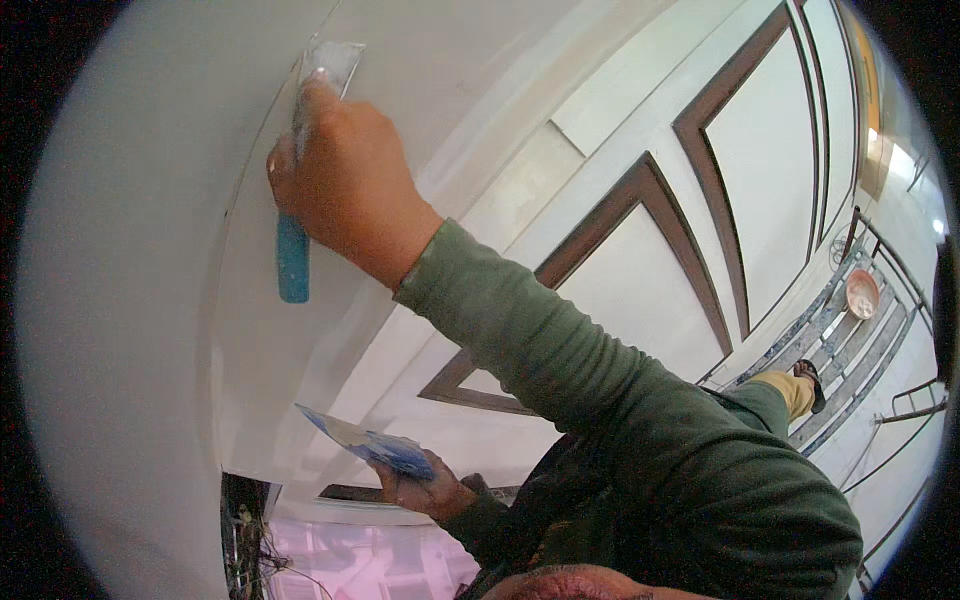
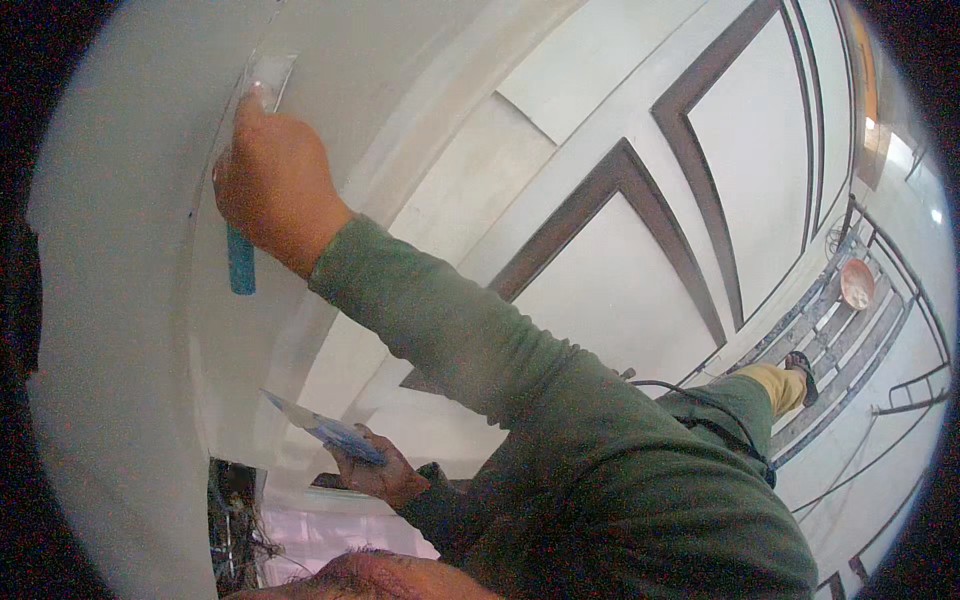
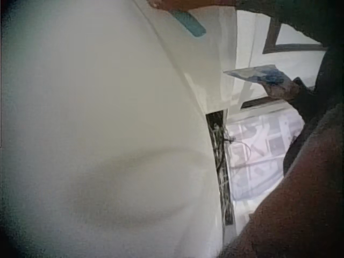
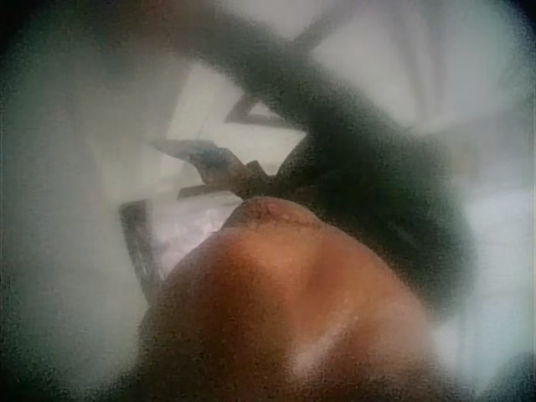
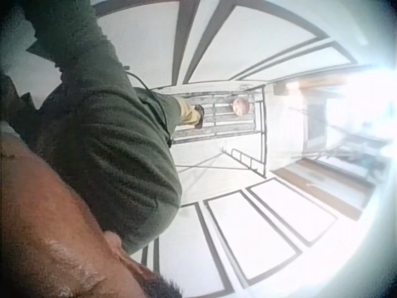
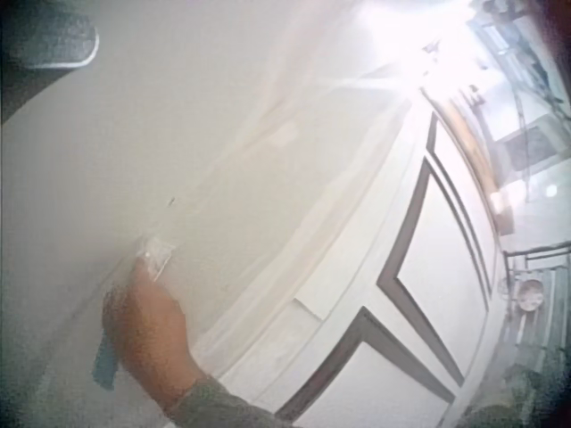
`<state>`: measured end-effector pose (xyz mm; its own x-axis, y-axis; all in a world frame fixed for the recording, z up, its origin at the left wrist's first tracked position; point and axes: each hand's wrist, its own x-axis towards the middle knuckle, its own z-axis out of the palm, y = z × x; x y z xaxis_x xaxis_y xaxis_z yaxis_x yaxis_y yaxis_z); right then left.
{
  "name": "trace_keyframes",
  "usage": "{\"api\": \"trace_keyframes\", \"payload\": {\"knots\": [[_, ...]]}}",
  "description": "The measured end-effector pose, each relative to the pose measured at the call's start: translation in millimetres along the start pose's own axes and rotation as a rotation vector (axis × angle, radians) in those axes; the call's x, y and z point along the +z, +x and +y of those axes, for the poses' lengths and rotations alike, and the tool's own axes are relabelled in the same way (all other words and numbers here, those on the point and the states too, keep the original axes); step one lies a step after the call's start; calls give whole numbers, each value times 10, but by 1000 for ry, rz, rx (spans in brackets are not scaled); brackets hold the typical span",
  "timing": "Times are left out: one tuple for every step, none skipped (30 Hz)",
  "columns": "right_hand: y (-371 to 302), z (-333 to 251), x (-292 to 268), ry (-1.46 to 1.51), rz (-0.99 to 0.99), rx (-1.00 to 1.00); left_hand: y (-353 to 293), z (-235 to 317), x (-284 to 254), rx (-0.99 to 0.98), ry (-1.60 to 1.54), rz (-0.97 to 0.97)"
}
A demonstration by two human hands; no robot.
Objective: The person applies joint compound to a corner where a wall meets a ceiling using a putty knife. They hold a mud pan in one hand to reload the knife and scrape the blade against the pan's edge to remove excess compound, then continue smoothing the joint on the wall.
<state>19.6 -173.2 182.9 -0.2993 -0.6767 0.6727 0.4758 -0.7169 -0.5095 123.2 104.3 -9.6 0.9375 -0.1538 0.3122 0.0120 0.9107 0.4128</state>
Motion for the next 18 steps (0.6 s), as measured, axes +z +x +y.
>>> {"api": "trace_keyframes", "payload": {"knots": [[-53,2,35,27,-54,8,8,18,-35,2,-1,0],[-107,1,62,52,-107,14,30,43,-97,-31,-28,-100],[-166,-2,87,53,-105,12,26,39,-86,-66,-56,-203],[-227,-9,105,64,-120,-13,12,29,-76,-67,-58,-206],[-277,-5,110,73,-135,-39,-9,12,-66,-61,-43,-230],[-307,-15,91,72,-129,-43,-23,-4,-32,-55,-28,-257],[-333,-17,64,88,-172,-70,-30,-22,-7,-59,-30,-262],[-348,-7,37,103,-215,-96,-35,-41,13,5,18,-163],[-339,4,-33,95,-211,-99,-25,-54,17,65,66,-62],[-317,15,-136,164,-226,-20,-5,-43,-3,61,63,-65],[-293,40,-233,233,-242,61,26,-22,-44,-24,-6,-185],[-193,127,-334,216,-133,22,46,-40,-65,-112,-77,-305],[-59,237,-394,204,-28,-13,43,-46,-66,-113,-79,-301],[172,276,-606,111,81,-38,-52,-76,46,-83,-69,-257],[347,372,-676,11,165,-53,-58,-92,61,-49,-62,-187],[516,469,-721,-5,189,-116,-35,-72,38,-46,-60,-182],[631,508,-773,-24,212,-183,1,-58,-4,-1,-13,-113],[677,400,-854,-20,206,-184,41,-38,-55,50,33,-45]]}}
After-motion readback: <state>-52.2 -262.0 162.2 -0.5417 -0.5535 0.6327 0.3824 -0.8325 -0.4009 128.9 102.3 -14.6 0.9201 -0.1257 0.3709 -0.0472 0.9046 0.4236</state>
